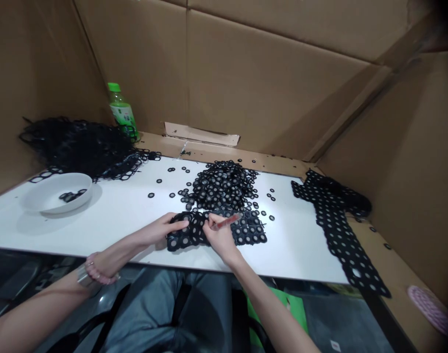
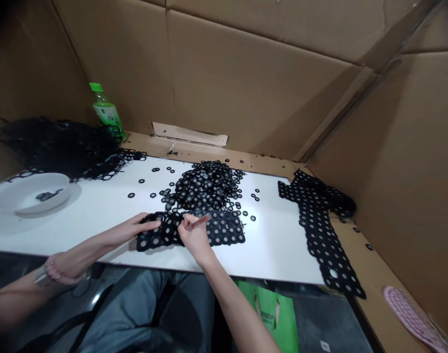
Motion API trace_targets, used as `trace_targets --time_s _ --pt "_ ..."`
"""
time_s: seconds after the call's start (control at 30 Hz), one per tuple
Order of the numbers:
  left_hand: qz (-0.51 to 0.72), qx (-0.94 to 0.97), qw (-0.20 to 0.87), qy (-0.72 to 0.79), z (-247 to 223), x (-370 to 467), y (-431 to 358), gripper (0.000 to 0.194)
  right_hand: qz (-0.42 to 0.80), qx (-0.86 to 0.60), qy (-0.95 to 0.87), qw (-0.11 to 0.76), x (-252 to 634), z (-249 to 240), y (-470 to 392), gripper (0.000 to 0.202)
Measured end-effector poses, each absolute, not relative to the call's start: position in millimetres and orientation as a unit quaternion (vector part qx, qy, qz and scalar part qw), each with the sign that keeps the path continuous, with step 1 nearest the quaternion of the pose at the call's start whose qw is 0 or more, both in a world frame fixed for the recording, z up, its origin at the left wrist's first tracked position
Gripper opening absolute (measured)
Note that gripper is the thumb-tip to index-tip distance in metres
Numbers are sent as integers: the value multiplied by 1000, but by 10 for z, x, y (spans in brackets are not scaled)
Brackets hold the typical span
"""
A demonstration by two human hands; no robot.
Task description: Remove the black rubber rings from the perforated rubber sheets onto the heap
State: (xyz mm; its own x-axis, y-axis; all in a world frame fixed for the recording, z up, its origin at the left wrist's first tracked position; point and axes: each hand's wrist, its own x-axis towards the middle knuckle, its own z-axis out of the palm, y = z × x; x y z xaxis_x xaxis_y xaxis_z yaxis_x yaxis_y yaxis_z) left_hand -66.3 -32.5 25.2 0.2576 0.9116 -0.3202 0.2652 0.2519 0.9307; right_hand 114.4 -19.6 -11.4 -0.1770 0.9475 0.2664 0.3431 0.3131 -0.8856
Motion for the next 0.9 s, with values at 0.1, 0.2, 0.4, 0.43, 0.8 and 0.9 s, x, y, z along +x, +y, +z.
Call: trace_targets --time_s 0.1,0.2,0.4,0.43,0.8,0.9 --pt "308 517 589 538 263 -624 -361 33 356 -462 -686 435 1126 -116 -206 28" --pt "301 505 603 539 230 -677 -364 35 377 -460 -670 445 1153 -127 -185 28" --pt "219 585 562 543 143 -852 -375 33 416 -491 -592 485 1272 -165 -97 26" --pt "220 595 552 541 131 -854 -384 32 414 -495 -588 488 1282 -168 -94 27" --pt "262 542 573 557 49 -784 -472 35 345 -515 -620 481 1304 -147 -152 26" --pt "260 553 564 555 29 -804 -463 36 341 -514 -628 474 1305 -144 -153 26"
